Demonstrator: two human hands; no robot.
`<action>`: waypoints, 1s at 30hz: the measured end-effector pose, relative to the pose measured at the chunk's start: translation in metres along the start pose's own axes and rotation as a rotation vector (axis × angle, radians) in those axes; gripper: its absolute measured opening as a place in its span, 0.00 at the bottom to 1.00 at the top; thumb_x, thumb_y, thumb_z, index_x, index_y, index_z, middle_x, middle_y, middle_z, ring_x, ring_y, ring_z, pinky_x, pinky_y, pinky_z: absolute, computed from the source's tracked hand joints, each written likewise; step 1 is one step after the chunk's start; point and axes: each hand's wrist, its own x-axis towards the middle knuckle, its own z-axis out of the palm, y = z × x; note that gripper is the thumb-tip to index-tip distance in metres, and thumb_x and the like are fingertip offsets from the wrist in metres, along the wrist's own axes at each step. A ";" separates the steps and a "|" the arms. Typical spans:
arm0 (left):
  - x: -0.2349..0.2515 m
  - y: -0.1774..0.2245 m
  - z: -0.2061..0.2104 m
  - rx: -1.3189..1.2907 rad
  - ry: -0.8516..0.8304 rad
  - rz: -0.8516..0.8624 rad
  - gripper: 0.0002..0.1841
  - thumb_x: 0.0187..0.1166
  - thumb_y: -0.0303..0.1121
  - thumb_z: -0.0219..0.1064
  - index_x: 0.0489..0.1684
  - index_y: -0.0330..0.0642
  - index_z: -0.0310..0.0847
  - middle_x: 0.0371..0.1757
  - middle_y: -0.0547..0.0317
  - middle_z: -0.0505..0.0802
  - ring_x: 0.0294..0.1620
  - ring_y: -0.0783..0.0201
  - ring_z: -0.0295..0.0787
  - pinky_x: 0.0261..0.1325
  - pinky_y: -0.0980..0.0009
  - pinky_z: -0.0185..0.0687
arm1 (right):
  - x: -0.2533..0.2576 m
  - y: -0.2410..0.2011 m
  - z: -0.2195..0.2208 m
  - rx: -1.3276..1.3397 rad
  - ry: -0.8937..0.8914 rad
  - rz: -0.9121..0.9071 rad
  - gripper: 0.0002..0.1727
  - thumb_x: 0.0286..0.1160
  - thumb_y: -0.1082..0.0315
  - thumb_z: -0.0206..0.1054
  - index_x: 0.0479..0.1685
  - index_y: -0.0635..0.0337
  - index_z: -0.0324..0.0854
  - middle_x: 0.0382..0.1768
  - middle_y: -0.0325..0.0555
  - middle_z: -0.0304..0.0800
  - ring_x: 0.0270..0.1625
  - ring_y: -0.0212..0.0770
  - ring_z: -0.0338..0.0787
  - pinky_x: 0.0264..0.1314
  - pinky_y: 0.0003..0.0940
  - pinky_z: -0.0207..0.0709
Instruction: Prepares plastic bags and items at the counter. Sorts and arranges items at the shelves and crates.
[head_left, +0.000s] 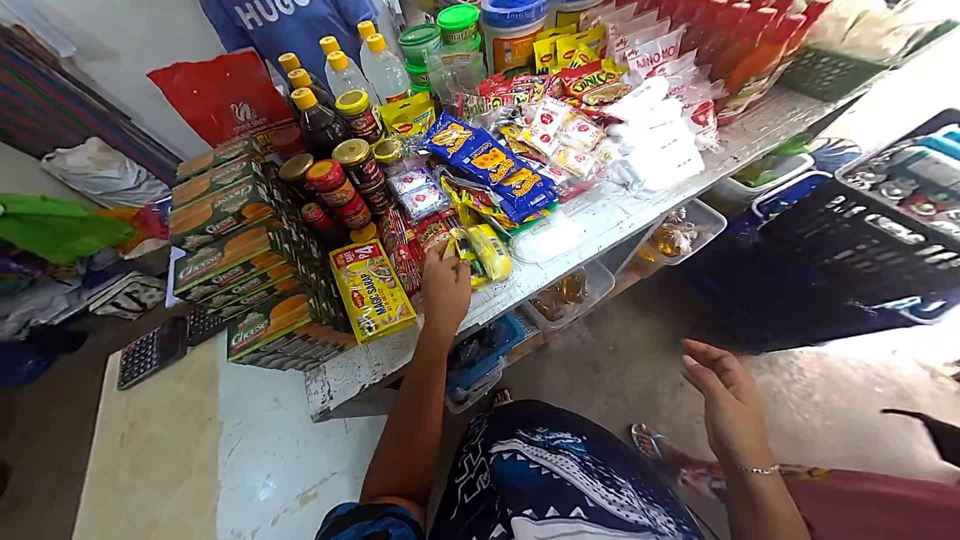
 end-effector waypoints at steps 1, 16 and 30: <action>-0.007 -0.002 0.001 -0.010 0.000 -0.020 0.14 0.86 0.28 0.60 0.48 0.25 0.90 0.79 0.31 0.76 0.76 0.39 0.77 0.77 0.44 0.72 | -0.001 0.000 0.001 -0.006 -0.016 0.003 0.22 0.80 0.65 0.57 0.67 0.72 0.73 0.66 0.54 0.79 0.65 0.32 0.81 0.65 0.27 0.76; -0.046 -0.078 0.026 -0.611 0.094 -0.243 0.14 0.89 0.24 0.52 0.33 0.31 0.81 0.27 0.65 0.80 0.31 0.75 0.76 0.44 0.72 0.76 | -0.010 0.013 0.054 -0.110 -0.695 0.077 0.15 0.83 0.68 0.55 0.58 0.68 0.80 0.48 0.43 0.92 0.52 0.29 0.90 0.58 0.26 0.81; -0.054 -0.045 0.027 -0.341 -0.248 -0.375 0.13 0.90 0.32 0.60 0.37 0.30 0.82 0.29 0.54 0.85 0.27 0.68 0.79 0.37 0.70 0.78 | 0.017 -0.027 0.187 0.203 -0.876 0.395 0.20 0.98 0.59 0.43 0.58 0.65 0.76 0.37 0.44 0.91 0.36 0.35 0.92 0.39 0.29 0.85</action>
